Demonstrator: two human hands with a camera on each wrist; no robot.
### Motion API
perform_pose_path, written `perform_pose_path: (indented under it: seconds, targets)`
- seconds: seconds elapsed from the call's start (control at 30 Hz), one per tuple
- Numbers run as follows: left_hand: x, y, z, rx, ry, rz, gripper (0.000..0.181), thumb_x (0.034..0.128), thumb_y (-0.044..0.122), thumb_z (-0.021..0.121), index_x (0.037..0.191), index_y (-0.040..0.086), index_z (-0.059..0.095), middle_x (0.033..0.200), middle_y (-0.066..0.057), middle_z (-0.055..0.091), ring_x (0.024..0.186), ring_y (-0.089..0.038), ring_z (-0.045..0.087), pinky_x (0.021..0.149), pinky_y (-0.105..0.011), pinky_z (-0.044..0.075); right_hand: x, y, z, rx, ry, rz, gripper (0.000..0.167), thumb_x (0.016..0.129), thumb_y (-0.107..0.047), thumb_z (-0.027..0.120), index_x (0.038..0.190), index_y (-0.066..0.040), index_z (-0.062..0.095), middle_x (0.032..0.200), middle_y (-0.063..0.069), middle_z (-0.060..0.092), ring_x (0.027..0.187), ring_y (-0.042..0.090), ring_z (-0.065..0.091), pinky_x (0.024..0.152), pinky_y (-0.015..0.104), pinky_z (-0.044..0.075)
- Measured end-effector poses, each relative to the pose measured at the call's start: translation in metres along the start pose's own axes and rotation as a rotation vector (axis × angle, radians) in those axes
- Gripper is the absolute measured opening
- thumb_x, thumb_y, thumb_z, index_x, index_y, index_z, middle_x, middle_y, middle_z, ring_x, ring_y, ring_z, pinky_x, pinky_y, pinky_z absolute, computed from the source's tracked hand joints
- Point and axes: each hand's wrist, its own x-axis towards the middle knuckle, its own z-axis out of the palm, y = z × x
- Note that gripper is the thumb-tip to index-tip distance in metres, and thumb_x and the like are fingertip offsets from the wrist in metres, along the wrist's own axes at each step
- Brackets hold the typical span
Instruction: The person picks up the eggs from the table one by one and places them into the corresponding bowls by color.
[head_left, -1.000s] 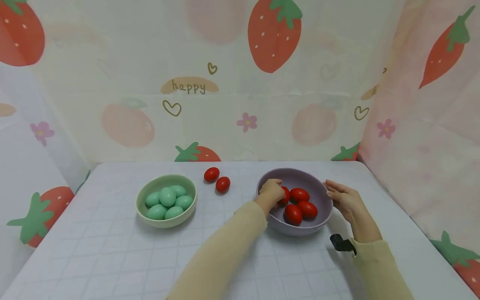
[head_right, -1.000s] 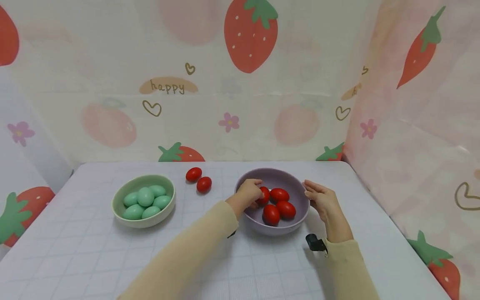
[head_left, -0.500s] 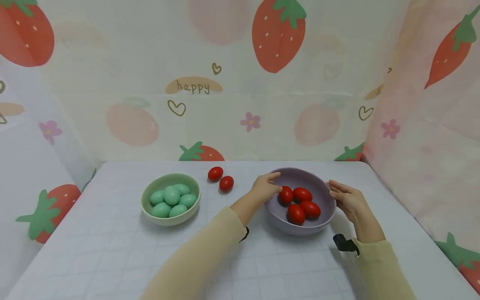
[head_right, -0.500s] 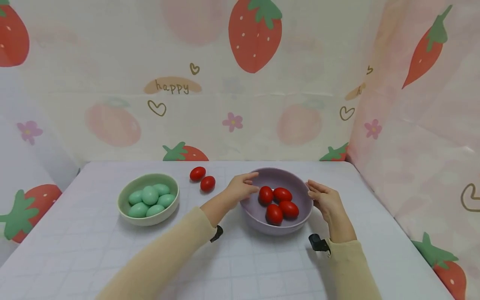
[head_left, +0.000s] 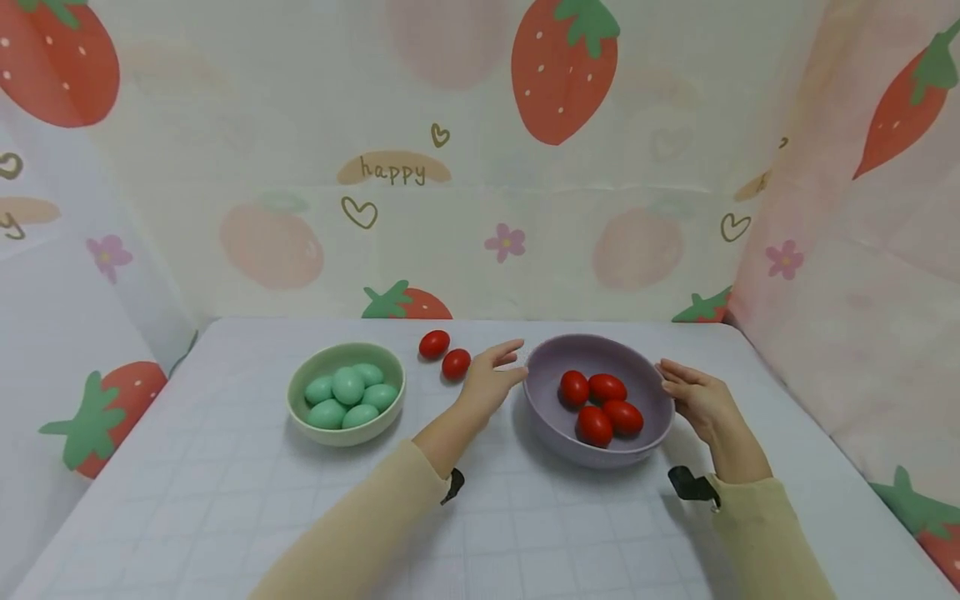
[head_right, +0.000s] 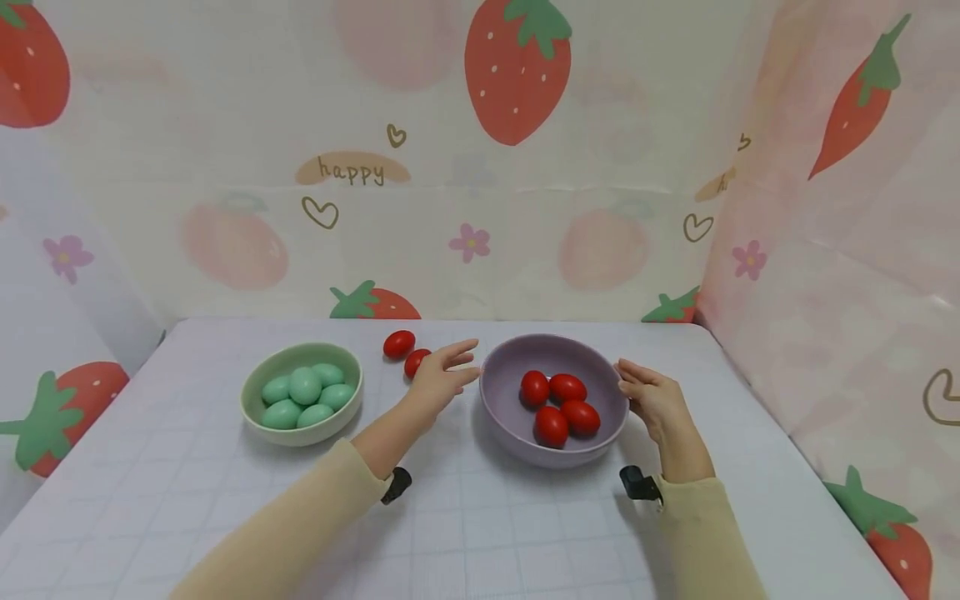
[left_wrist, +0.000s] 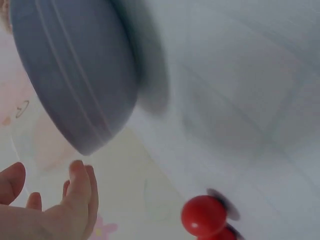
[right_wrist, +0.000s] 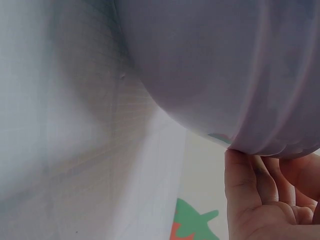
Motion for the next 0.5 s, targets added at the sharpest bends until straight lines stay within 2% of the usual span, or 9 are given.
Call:
perform_pose_path:
  seconds: [0.1, 0.17, 0.27, 0.33, 0.37, 0.4, 0.5]
  targets:
    - [-0.001, -0.008, -0.01, 0.041, 0.066, 0.044, 0.044, 0.09, 0.001, 0.064, 0.133, 0.008, 0.06, 0.131, -0.017, 0.059, 0.114, -0.035, 0.056, 0.093, -0.042, 0.05, 0.0, 0.002, -0.001, 0.011, -0.012, -0.013, 0.042, 0.094, 0.005, 0.057, 0.125, -0.021, 0.066, 0.093, -0.02, 0.067, 0.09, -0.006, 0.062, 0.079, 0.015, 0.051]
    - [-0.001, -0.014, -0.017, 0.067, 0.118, 0.076, 0.043, 0.0889, 0.0, 0.065, 0.131, 0.006, 0.061, 0.13, -0.018, 0.059, 0.113, -0.036, 0.055, 0.093, -0.042, 0.05, 0.0, 0.003, -0.002, 0.007, -0.018, -0.02, 0.043, 0.094, 0.005, 0.057, 0.13, -0.018, 0.062, 0.094, -0.021, 0.067, 0.09, -0.006, 0.061, 0.077, 0.014, 0.05]
    - [0.001, -0.021, -0.026, 0.091, 0.181, 0.082, 0.045, 0.089, 0.0, 0.065, 0.133, 0.006, 0.06, 0.135, -0.018, 0.055, 0.121, -0.036, 0.05, 0.1, -0.044, 0.046, 0.001, 0.003, -0.002, -0.009, -0.024, -0.028, 0.052, 0.094, 0.005, 0.057, 0.144, -0.002, 0.041, 0.094, -0.021, 0.066, 0.09, -0.007, 0.061, 0.078, 0.014, 0.05]
    - [0.002, -0.025, -0.032, 0.099, 0.219, 0.065, 0.046, 0.0894, 0.001, 0.065, 0.135, 0.006, 0.057, 0.139, -0.018, 0.052, 0.127, -0.035, 0.047, 0.103, -0.045, 0.043, 0.001, 0.003, -0.001, -0.009, -0.024, -0.026, 0.048, 0.094, 0.005, 0.056, 0.14, -0.01, 0.05, 0.094, -0.021, 0.066, 0.09, -0.007, 0.061, 0.078, 0.014, 0.05]
    - [0.003, -0.027, -0.035, 0.103, 0.234, 0.049, 0.048, 0.0899, 0.002, 0.065, 0.137, 0.006, 0.056, 0.141, -0.018, 0.05, 0.129, -0.035, 0.044, 0.103, -0.046, 0.042, 0.001, 0.003, -0.001, -0.007, -0.022, -0.025, 0.047, 0.094, 0.005, 0.056, 0.137, -0.014, 0.054, 0.093, -0.021, 0.066, 0.089, -0.007, 0.061, 0.077, 0.014, 0.05]
    - [0.004, -0.029, -0.037, 0.102, 0.247, 0.026, 0.049, 0.0905, 0.002, 0.064, 0.138, 0.007, 0.054, 0.143, -0.017, 0.048, 0.131, -0.035, 0.042, 0.103, -0.047, 0.042, 0.001, 0.003, 0.0, -0.001, -0.02, -0.024, 0.044, 0.094, 0.006, 0.056, 0.128, -0.021, 0.063, 0.093, -0.021, 0.067, 0.089, -0.008, 0.061, 0.077, 0.013, 0.05]
    - [0.007, -0.033, -0.043, 0.09, 0.286, -0.033, 0.052, 0.0914, 0.003, 0.064, 0.141, 0.008, 0.051, 0.145, -0.016, 0.045, 0.133, -0.037, 0.039, 0.103, -0.049, 0.042, 0.001, 0.002, 0.0, 0.02, -0.015, -0.02, 0.042, 0.094, 0.006, 0.055, 0.092, -0.032, 0.074, 0.092, -0.021, 0.067, 0.088, -0.007, 0.061, 0.077, 0.013, 0.05]
